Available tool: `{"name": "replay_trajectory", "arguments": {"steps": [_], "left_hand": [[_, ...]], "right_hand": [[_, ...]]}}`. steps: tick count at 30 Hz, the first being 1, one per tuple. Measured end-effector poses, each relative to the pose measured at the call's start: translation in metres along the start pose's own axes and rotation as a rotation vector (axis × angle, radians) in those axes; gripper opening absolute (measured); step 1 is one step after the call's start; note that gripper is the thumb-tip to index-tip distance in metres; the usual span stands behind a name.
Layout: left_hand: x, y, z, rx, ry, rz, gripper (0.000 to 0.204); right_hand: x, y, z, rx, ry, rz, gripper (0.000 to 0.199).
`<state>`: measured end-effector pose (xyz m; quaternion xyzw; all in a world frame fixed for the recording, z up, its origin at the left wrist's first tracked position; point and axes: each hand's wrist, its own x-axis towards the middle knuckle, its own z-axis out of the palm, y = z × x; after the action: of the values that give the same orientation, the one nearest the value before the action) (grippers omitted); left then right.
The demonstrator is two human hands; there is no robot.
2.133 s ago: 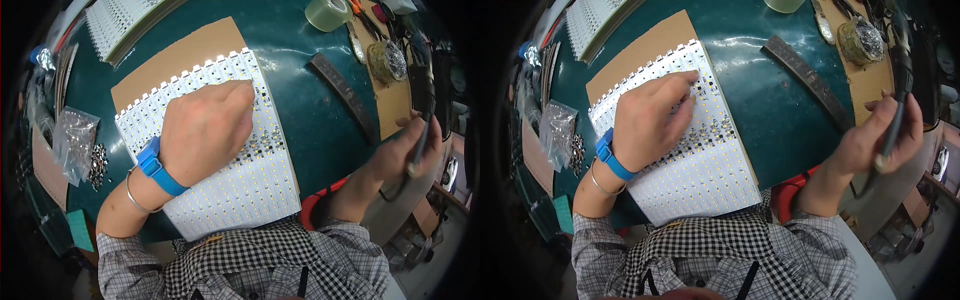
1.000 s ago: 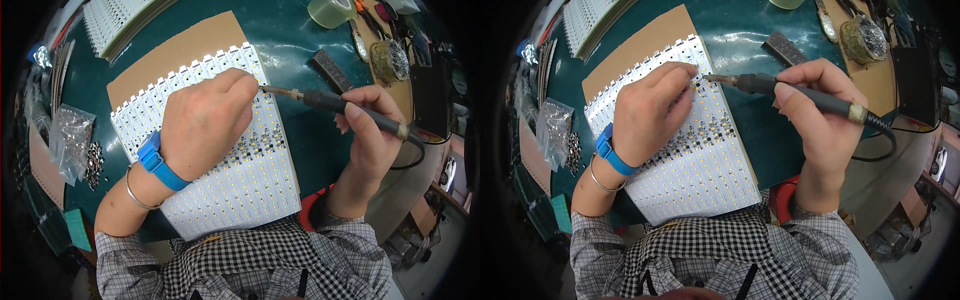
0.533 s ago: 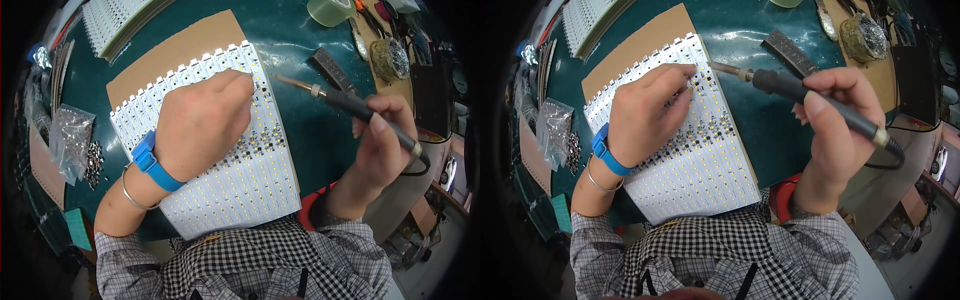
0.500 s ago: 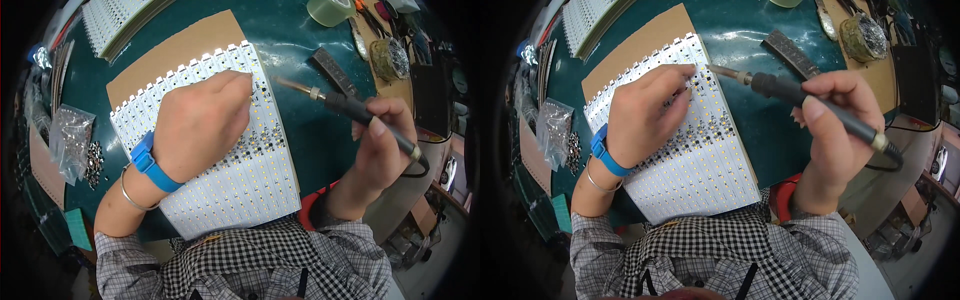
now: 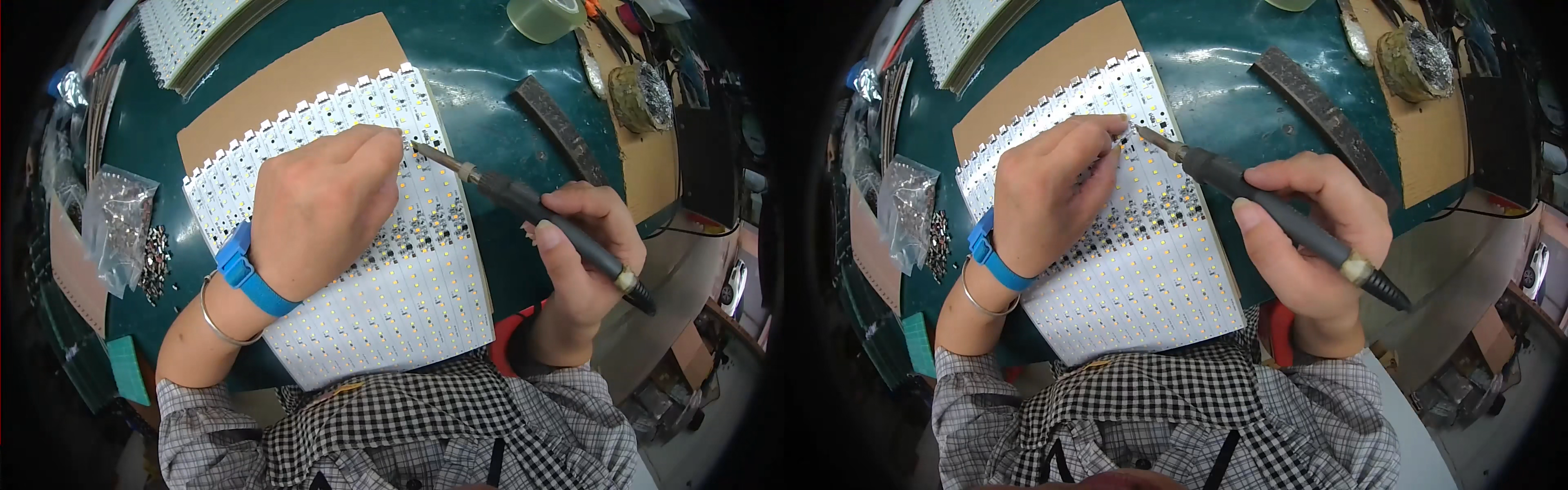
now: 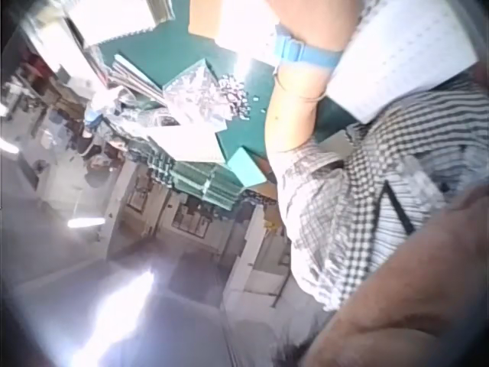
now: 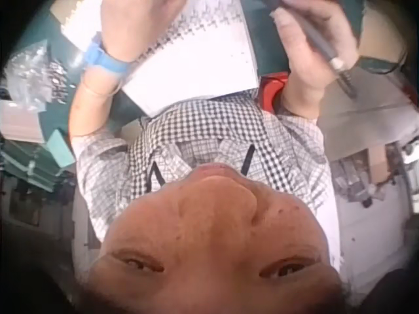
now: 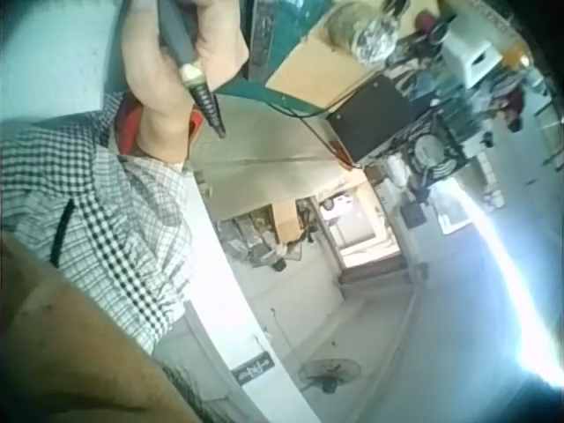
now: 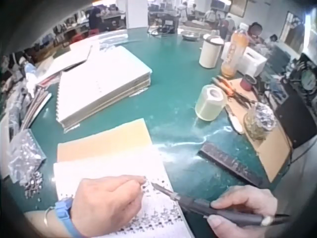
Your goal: The person assembles electronic components onto LED light strips by soldering them into place with a soldering iron.
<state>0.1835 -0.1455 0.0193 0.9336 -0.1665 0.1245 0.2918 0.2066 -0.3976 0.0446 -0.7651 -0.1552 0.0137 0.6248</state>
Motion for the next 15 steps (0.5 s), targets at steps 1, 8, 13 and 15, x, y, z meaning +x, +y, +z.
{"name": "replay_trajectory", "arguments": {"steps": [1,8,13,15], "left_hand": [[-0.0004,-0.0013,0.0018,-0.007,0.021,0.009,0.021],[0.0016,0.0025,-0.0040,-0.019,-0.047,-0.044,0.013],[0.0027,0.0032,-0.0034,-0.028,-0.037,-0.051,0.013],[0.0028,0.0026,-0.0024,-0.030,-0.038,-0.049,0.013]], "right_hand": [[-0.0012,0.0006,0.0011,-0.007,0.006,0.011,0.021],[-0.0019,0.0010,0.0060,-0.021,0.001,0.002,0.022],[-0.0020,0.0027,0.0050,-0.034,0.003,-0.039,0.022],[-0.0021,0.0034,0.0049,-0.041,0.002,-0.026,0.023]]}}
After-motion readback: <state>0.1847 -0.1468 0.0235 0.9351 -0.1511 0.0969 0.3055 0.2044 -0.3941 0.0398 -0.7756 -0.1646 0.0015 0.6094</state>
